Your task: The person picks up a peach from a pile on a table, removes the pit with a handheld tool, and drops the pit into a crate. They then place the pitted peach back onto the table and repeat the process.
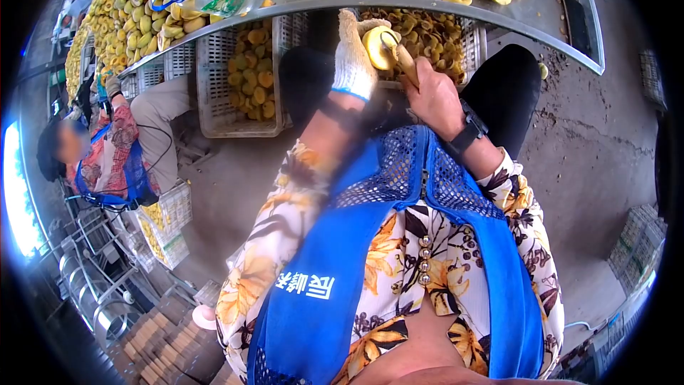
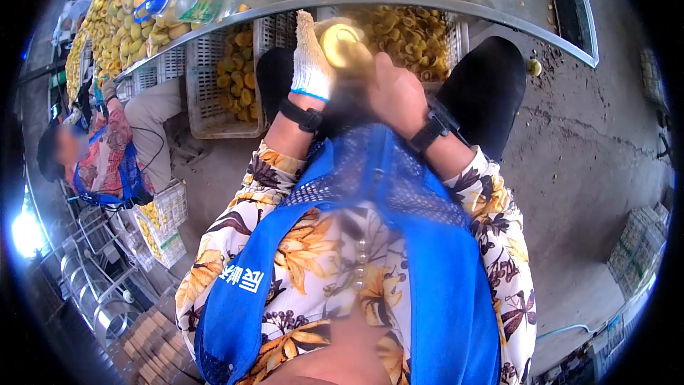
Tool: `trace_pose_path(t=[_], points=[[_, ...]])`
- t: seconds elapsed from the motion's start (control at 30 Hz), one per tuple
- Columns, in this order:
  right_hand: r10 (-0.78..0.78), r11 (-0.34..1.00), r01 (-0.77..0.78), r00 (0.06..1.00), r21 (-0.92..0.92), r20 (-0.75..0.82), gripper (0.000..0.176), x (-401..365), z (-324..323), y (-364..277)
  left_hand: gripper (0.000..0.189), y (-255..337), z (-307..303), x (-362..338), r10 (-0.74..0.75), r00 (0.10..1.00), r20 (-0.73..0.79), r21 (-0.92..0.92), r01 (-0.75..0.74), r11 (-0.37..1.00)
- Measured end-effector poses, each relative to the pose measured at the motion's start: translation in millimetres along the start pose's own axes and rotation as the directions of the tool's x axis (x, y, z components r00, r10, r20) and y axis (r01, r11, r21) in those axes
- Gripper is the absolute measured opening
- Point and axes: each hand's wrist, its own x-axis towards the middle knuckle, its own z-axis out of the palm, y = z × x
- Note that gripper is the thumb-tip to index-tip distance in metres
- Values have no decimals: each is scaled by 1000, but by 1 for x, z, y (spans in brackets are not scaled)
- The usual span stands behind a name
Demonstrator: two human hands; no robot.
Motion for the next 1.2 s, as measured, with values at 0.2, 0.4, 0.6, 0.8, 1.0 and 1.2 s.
trace_pose_path(t=[0.2,0.4,0.6,0.8,1.0,1.2], points=[[-23,998,25,999,-51,32,24,-6,6,-1,60,-10,-1,1,98,995,-29,31,-97,995],[40,999,-40,999,11,8,22,-9,4,-4,59,-10,7,-1,109,994,29,6,-109,994],[30,999,-30,999,14,13,22,-10,1,-4,57,-14,7,3,151,988,22,1,-151,988],[54,995,-58,997,76,57,19,-11,0,-7,51,-7,10,2,239,967,88,183,-251,950],[-39,999,39,982,7,185,20,-9,-10,-6,51,5,4,8,-18,972,232,126,-12,992],[-10,998,24,974,-58,227,23,-8,-3,5,53,15,-10,15,-148,901,407,225,58,973]])
